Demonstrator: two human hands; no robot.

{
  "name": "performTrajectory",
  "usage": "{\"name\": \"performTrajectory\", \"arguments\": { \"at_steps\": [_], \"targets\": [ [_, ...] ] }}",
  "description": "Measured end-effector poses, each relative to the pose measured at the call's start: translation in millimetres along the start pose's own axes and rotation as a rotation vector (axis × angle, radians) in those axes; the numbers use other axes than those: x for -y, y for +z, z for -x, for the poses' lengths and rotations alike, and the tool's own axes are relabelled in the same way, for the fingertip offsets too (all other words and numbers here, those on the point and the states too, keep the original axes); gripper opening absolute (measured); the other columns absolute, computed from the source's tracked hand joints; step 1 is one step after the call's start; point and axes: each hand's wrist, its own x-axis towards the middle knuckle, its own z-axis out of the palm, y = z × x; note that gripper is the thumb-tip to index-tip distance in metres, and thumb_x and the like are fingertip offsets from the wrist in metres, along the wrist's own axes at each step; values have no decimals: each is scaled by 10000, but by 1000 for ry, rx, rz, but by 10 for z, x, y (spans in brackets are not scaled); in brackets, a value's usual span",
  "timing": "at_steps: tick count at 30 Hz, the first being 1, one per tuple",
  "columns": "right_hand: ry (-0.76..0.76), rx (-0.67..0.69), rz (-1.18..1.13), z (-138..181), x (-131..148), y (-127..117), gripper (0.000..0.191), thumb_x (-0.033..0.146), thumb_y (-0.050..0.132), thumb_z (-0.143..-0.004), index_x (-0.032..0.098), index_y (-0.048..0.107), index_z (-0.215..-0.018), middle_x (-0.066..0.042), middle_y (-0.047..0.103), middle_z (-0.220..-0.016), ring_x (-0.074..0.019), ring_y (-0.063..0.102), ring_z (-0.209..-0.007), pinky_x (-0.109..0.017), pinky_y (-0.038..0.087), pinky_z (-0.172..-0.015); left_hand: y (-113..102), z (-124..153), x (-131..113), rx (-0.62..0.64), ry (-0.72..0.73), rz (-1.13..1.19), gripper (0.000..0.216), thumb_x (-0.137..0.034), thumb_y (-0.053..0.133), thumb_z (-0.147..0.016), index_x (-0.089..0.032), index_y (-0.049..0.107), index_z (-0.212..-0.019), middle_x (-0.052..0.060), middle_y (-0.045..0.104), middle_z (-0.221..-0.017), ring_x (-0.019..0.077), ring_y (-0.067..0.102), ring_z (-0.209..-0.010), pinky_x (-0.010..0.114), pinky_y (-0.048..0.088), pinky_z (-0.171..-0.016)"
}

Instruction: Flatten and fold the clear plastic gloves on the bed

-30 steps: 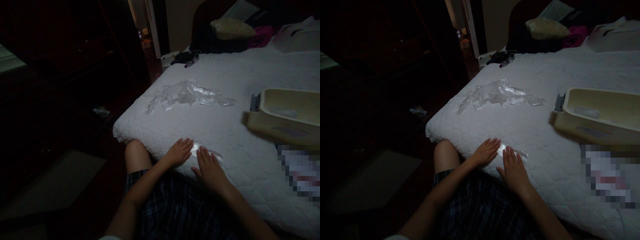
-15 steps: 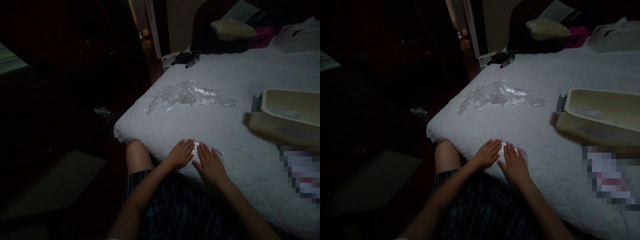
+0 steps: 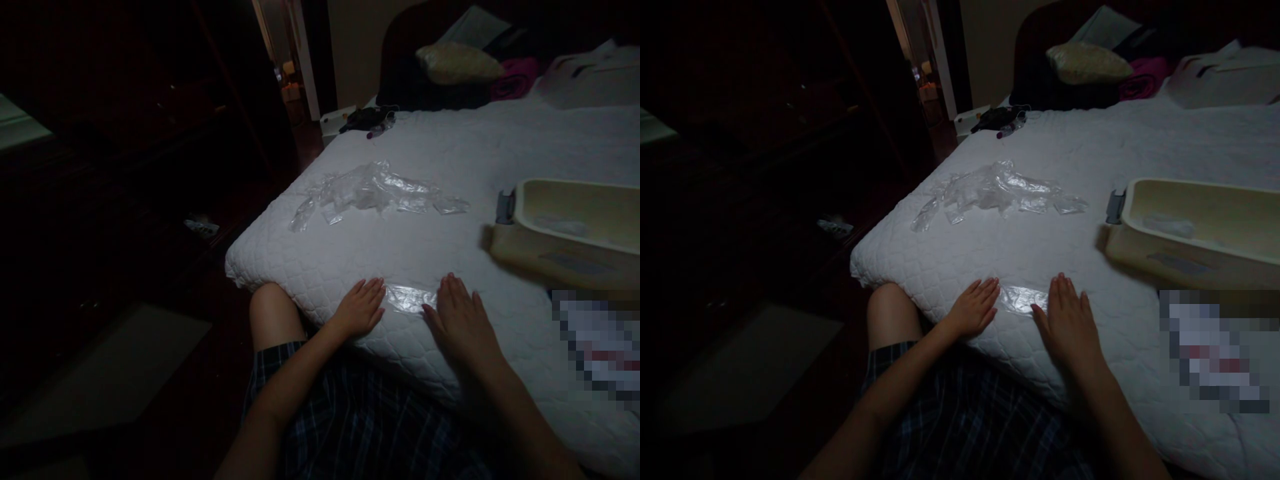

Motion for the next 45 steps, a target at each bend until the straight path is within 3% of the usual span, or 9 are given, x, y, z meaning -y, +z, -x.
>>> {"name": "performTrajectory", "arguments": {
  "at_steps": [7,11,18,24,31,35,39,42,45],
  "targets": [
    [-284,-39,-85,104,465,220,690,511,202,-950,17,413,-1384,-228,425,-1423,-298,361,-1349,-480,298,-1092,12,3,-3,-10,-1,-54,521,-366,320,-958,-81,366,-1392,148,367,-1479,228,284,-1410,407,229,-1159],
    [-284,-7,-84,115,277,352,681,520,210,-948,54,400,-1407,-205,414,-1438,-290,364,-1349,-484,296,-1096,29,11,11,-17,1,-87,522,-377,316,-960,-94,358,-1396,139,356,-1489,225,275,-1414,407,237,-1161],
    [-155,10,-55,61,-181,289,708,532,258,-935,24,385,-1411,-222,394,-1445,-310,345,-1357,-495,275,-1109,86,18,34,-58,-5,-49,552,-405,361,-940,-70,360,-1380,183,345,-1483,253,283,-1409,436,293,-1137],
    [-252,-20,-102,31,-133,279,648,496,322,-933,55,414,-1399,-205,406,-1443,-297,345,-1359,-496,288,-1105,128,55,65,-164,86,-38,534,-343,392,-929,-93,319,-1394,185,329,-1492,258,221,-1431,478,285,-1140],
    [-385,-23,-128,-9,29,273,580,453,363,-934,95,438,-1385,-174,421,-1442,-268,365,-1351,-463,290,-1112,63,37,65,-122,180,-47,438,-282,377,-940,-112,409,-1344,133,432,-1444,232,312,-1397,437,290,-1144],
    [-354,-13,-126,-17,7,297,613,482,361,-929,110,397,-1415,-163,401,-1459,-263,342,-1365,-458,279,-1116,39,32,65,-108,169,-16,381,-279,382,-944,-119,484,-1275,117,495,-1397,216,396,-1350,423,298,-1141],
    [-193,-43,-53,-36,-152,302,631,479,308,-943,94,338,-1442,-179,397,-1458,-284,326,-1371,-510,239,-1117,52,34,70,-118,156,-15,386,-292,382,-947,-117,494,-1272,119,503,-1390,215,424,-1329,416,319,-1126],
    [-72,-97,5,-64,-265,213,627,452,303,-948,51,335,-1429,-224,416,-1432,-323,351,-1351,-570,235,-1093,63,36,70,-118,132,-16,397,-315,383,-947,-127,496,-1277,116,507,-1387,215,428,-1326,417,330,-1116],
    [-90,-180,-20,-93,-244,60,580,399,367,-937,30,392,-1383,-256,440,-1400,-350,386,-1319,-587,281,-1059,62,42,61,-123,95,-28,421,-344,385,-943,-138,484,-1297,117,480,-1411,226,425,-1326,419,353,-1090]
  ]
}}
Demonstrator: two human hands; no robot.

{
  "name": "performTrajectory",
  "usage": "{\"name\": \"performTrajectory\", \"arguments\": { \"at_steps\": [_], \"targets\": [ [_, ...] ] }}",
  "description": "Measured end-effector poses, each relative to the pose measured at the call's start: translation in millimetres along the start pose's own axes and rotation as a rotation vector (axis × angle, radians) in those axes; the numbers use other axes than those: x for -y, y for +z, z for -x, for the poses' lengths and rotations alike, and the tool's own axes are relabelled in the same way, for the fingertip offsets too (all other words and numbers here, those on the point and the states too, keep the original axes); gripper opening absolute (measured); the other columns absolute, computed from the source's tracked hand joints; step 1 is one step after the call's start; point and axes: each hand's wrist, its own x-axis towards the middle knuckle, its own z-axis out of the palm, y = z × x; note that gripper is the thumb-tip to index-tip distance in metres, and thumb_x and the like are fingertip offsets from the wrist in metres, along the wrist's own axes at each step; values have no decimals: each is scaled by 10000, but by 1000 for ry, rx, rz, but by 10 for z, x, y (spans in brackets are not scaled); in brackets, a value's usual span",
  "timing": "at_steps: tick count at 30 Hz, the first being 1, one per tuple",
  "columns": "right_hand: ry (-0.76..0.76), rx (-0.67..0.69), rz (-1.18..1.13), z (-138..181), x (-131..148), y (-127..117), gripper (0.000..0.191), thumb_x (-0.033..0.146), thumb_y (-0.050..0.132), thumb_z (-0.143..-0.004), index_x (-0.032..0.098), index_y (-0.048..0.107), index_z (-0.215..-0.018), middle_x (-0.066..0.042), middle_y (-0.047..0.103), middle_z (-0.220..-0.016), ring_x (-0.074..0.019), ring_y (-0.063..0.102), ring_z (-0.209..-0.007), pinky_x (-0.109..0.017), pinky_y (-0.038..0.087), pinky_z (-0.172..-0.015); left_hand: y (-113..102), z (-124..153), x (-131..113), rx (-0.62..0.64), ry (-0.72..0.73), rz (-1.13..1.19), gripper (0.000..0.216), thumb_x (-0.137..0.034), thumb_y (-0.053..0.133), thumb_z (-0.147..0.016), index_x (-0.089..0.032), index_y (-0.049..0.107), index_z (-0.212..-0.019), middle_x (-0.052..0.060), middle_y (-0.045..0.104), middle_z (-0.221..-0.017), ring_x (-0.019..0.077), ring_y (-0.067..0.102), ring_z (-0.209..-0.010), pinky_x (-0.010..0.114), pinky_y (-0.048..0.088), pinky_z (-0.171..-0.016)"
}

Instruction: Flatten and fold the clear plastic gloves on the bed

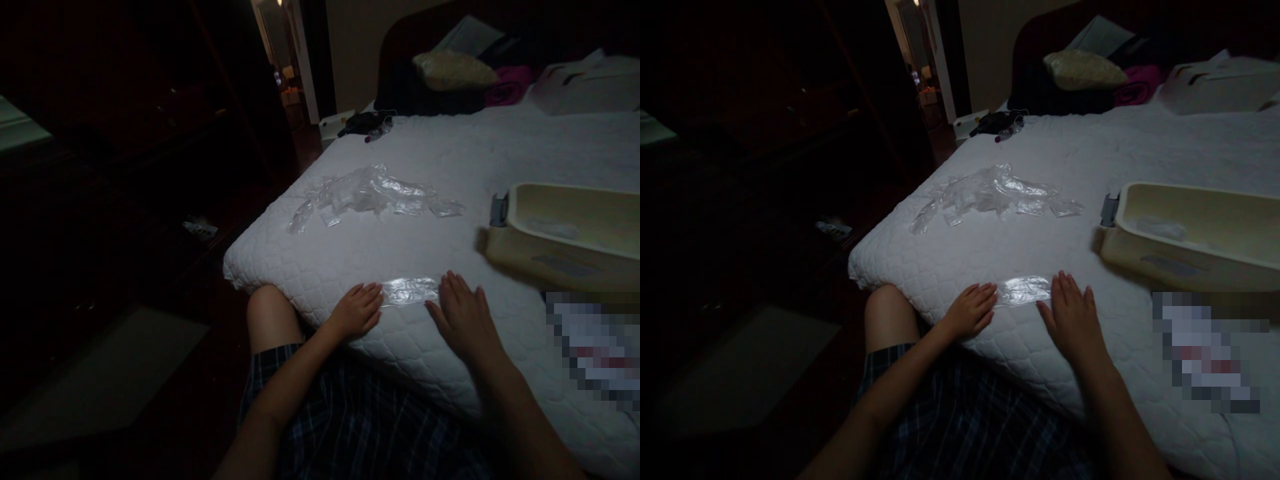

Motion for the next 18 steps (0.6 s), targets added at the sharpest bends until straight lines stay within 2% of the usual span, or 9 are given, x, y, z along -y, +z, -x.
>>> {"name": "performTrajectory", "arguments": {
  "at_steps": [3,6,9,15,18],
  "targets": [
    [-121,-65,-125,-47,176,-85,470,315,440,-916,69,483,-1315,-221,538,-1304,-293,508,-1202,-464,420,-991,-14,6,-16,-7,-29,-33,441,-366,385,-941,-154,466,-1320,113,455,-1431,241,432,-1315,423,379,-1052],
    [-233,-60,-243,-56,381,-40,386,239,450,-905,93,549,-1249,-185,622,-1164,-244,582,-1060,-387,486,-906,-18,14,-30,-17,-36,-58,452,-374,393,-938,-165,451,-1335,106,463,-1427,251,446,-1296,427,393,-1019],
    [-263,-9,-297,-37,458,74,345,202,429,-895,139,605,-1185,-157,640,-1131,-247,587,-1048,-427,477,-919,-1,30,-31,-22,-25,-58,459,-367,400,-935,-159,440,-1343,114,483,-1408,245,470,-1270,417,409,-990],
    [-183,-27,-432,7,279,207,303,198,436,-874,176,649,-1088,-122,651,-1155,-257,555,-1156,-497,435,-983,25,48,0,-100,-25,-13,467,-407,433,-911,-139,486,-1290,152,513,-1370,258,428,-1316,424,411,-1013],
    [-165,-28,-464,6,252,198,271,201,442,-870,183,658,-1034,-116,656,-1135,-257,570,-1135,-511,435,-983,20,38,11,-65,7,-3,426,-390,447,-911,-140,519,-1248,150,527,-1356,256,394,-1346,435,385,-1052]
  ]
}}
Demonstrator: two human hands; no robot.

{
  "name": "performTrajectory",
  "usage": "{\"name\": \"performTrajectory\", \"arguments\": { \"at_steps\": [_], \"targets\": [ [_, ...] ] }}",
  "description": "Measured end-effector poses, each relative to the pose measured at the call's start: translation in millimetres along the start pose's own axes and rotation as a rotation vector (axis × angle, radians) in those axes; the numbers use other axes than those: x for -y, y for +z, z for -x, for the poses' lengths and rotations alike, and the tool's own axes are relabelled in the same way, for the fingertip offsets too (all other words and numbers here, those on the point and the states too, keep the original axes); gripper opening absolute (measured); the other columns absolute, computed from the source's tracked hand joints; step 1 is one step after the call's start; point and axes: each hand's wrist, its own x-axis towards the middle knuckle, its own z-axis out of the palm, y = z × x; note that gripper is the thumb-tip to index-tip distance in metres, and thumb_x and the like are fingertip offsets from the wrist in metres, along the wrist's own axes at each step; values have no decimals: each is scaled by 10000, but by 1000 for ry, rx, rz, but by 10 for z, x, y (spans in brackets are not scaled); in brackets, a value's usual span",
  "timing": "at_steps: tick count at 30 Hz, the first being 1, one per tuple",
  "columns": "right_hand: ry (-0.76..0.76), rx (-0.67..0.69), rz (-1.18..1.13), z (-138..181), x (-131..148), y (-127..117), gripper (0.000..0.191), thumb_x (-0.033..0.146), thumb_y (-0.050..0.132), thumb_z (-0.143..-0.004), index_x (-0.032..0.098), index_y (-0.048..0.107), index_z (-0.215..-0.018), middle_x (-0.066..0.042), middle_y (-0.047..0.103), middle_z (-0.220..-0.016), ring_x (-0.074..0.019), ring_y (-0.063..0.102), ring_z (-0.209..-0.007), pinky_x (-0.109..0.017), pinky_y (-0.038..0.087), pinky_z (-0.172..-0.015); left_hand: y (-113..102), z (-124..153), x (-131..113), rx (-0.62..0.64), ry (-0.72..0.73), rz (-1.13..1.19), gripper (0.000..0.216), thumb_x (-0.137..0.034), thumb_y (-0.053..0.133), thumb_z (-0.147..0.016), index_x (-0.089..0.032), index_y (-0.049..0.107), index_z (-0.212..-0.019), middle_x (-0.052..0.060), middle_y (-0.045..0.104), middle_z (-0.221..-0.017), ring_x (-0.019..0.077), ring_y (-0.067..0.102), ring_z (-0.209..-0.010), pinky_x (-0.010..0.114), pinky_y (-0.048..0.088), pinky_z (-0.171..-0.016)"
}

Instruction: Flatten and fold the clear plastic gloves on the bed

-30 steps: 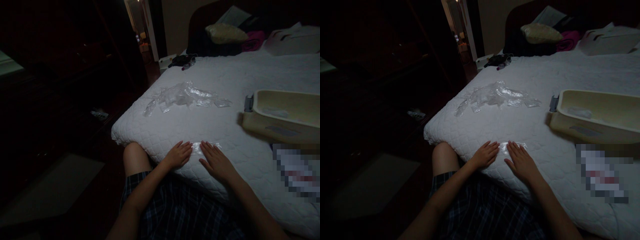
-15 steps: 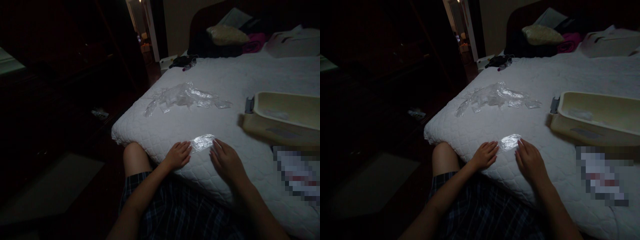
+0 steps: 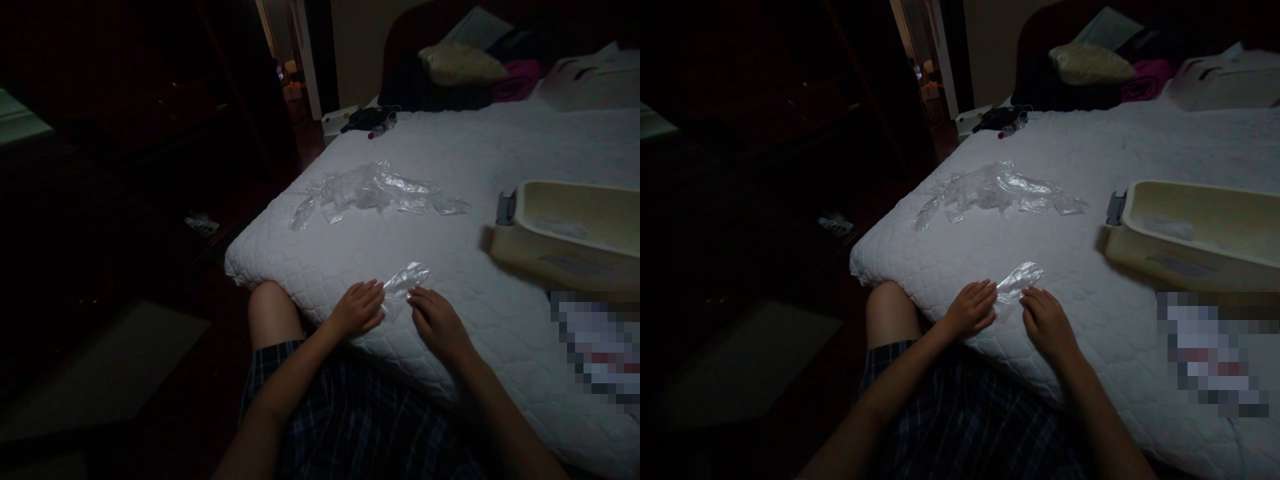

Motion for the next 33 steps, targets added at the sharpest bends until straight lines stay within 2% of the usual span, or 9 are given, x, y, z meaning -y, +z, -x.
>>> {"name": "performTrajectory", "arguments": {
  "at_steps": [5,10,15,18,24,28,30,33],
  "targets": [
    [21,-62,-24,-18,82,-23,271,210,466,-877,169,641,-1081,-145,617,-1183,-243,579,-1090,-447,485,-935,44,-5,6,58,96,0,324,-347,470,-915,-153,590,-1145,132,614,-1239,245,484,-1275,408,414,-1027],
    [-50,-3,-34,-15,98,-10,307,175,465,-875,180,631,-1134,-113,660,-1097,-221,603,-1024,-429,499,-919,91,3,5,13,123,-9,354,-375,468,-921,-188,556,-1208,110,645,-1174,229,560,-1180,396,455,-975],
    [-31,-9,-66,-12,65,1,273,163,454,-868,192,677,-1023,-106,672,-1080,-223,620,-1016,-434,522,-890,45,-13,3,25,80,2,451,-428,454,-921,-139,506,-1264,150,538,-1342,243,430,-1321,410,415,-1033],
    [-29,-18,-77,-6,50,4,261,160,445,-870,193,677,-984,-106,679,-1060,-222,629,-1007,-458,511,-911,19,-26,5,39,102,7,424,-411,447,-929,-137,526,-1242,132,522,-1366,238,373,-1363,419,355,-1091],
    [-24,-14,-36,16,21,31,358,167,412,-886,203,602,-1187,-110,631,-1223,-230,563,-1170,-500,427,-1014,-8,-43,5,105,132,2,423,-371,495,-915,-183,492,-1294,121,536,-1353,238,394,-1350,424,349,-1089],
    [-35,24,-22,30,-8,49,381,140,402,-871,206,600,-1190,-88,651,-1202,-220,580,-1154,-504,415,-1032,-18,-45,0,104,135,11,429,-349,491,-914,-180,475,-1309,128,526,-1363,228,418,-1332,406,366,-1075],
    [-23,12,-34,35,-23,53,355,136,413,-861,200,631,-1133,-89,663,-1178,-220,599,-1126,-504,425,-1026,-32,-43,10,75,118,41,448,-382,486,-911,-156,482,-1298,142,524,-1362,232,414,-1335,408,370,-1077],
    [3,-16,-74,40,-41,53,327,132,432,-842,207,671,-1054,-81,682,-1138,-223,618,-1094,-515,439,-1014,-76,-60,45,36,97,135,593,-514,518,-854,-128,475,-1303,179,501,-1374,267,391,-1348,444,381,-1073]
  ]
}}
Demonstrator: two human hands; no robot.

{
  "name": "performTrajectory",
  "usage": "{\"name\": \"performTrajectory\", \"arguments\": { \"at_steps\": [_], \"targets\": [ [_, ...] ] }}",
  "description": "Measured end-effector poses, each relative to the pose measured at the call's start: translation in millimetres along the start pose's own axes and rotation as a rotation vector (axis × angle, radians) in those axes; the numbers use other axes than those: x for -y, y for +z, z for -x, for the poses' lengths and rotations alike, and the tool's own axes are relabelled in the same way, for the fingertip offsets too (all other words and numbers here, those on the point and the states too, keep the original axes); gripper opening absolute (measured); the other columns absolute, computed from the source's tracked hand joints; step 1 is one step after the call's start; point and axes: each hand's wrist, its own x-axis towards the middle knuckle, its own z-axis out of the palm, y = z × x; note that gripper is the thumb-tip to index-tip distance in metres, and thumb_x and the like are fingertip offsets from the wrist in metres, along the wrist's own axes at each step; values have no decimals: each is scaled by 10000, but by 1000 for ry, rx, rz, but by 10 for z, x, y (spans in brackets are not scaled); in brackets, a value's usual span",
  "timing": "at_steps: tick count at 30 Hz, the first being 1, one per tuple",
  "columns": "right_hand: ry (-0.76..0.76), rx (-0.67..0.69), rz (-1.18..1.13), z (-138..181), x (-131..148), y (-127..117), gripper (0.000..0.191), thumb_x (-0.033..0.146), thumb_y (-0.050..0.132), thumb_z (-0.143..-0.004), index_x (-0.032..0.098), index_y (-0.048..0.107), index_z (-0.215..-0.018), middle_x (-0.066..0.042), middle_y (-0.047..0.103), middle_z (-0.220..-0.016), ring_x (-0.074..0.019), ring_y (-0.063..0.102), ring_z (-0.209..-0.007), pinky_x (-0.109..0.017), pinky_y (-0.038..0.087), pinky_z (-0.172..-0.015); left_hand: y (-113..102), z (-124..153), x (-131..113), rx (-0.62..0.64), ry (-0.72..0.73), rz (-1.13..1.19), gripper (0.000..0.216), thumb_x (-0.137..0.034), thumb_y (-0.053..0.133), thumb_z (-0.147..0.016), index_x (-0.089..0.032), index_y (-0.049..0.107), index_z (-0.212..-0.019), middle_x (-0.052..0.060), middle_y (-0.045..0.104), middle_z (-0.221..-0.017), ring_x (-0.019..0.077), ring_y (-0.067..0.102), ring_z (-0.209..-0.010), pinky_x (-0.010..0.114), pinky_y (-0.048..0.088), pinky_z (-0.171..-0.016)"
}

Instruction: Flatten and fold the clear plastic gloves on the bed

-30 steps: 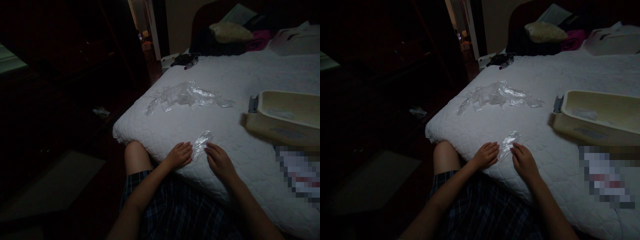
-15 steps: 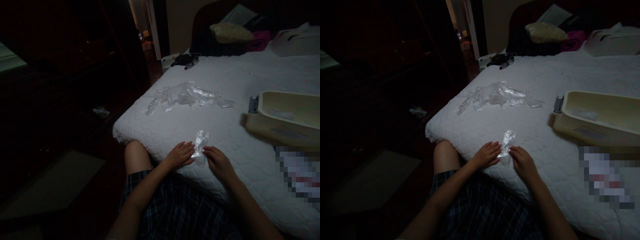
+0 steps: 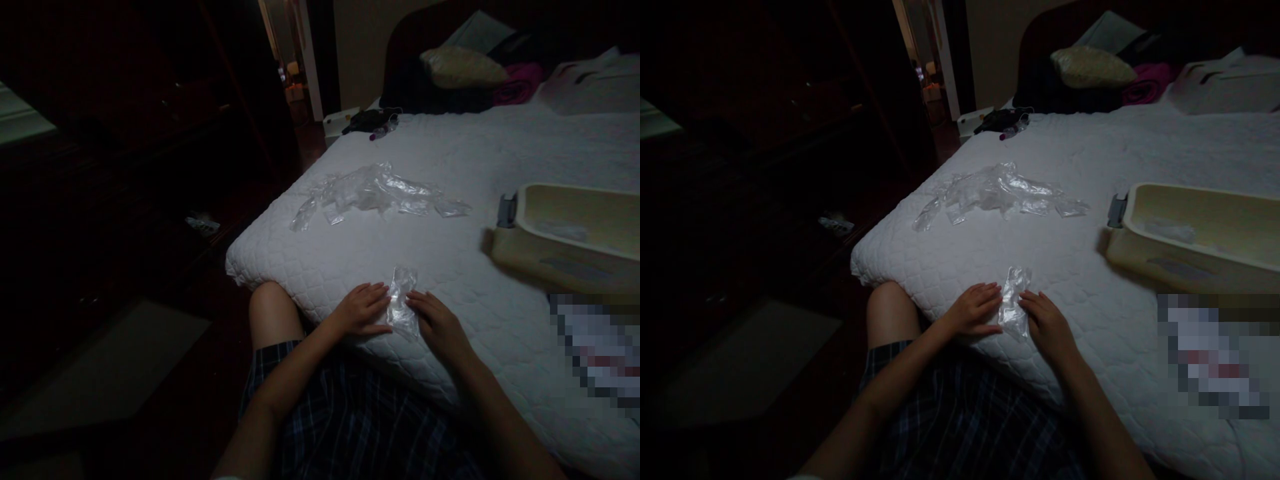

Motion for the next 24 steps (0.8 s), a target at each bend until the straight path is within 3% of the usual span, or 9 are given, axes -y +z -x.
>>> {"name": "performTrajectory", "arguments": {
  "at_steps": [2,4,7,11,16,24],
  "targets": [
    [25,-6,-26,1,-9,-4,324,137,443,-834,221,685,-1032,-70,690,-1119,-224,627,-1078,-521,445,-1008,-29,-36,27,-9,-2,54,602,-492,529,-838,-129,467,-1313,187,480,-1390,277,383,-1353,464,389,-1068],
    [48,-6,-44,-1,-14,-10,310,152,456,-833,229,694,-1015,-62,696,-1105,-225,634,-1065,-517,452,-1004,-30,-98,51,-3,11,72,501,-359,505,-859,-137,475,-1308,173,481,-1394,263,383,-1355,465,399,-1062],
    [68,-9,-59,-2,-8,-23,296,166,467,-838,234,694,-1015,-57,698,-1100,-228,631,-1072,-510,459,-998,31,-201,76,7,24,66,338,-218,436,-910,-165,548,-1224,128,569,-1317,216,449,-1311,437,440,-1032],
    [62,-43,-73,6,17,-34,321,166,464,-860,206,651,-1118,-93,649,-1197,-227,581,-1150,-483,458,-1003,135,-248,79,-13,-21,60,287,-245,379,-970,-173,631,-1087,94,653,-1201,186,556,-1204,398,492,-976],
    [101,-65,-85,18,24,-26,384,202,462,-885,208,569,-1253,-113,580,-1297,-230,538,-1204,-462,449,-1015,172,-215,49,-94,-74,58,291,-264,390,-975,-151,638,-1076,85,675,-1159,184,580,-1168,369,506,-954],
    [198,-21,-117,8,-1,-40,290,296,488,-890,223,636,-1128,-81,667,-1157,-231,626,-1068,-456,488,-963,114,-255,18,-103,-152,183,280,-276,439,-954,-130,642,-1080,111,688,-1120,177,585,-1162,357,494,-971]
  ]
}}
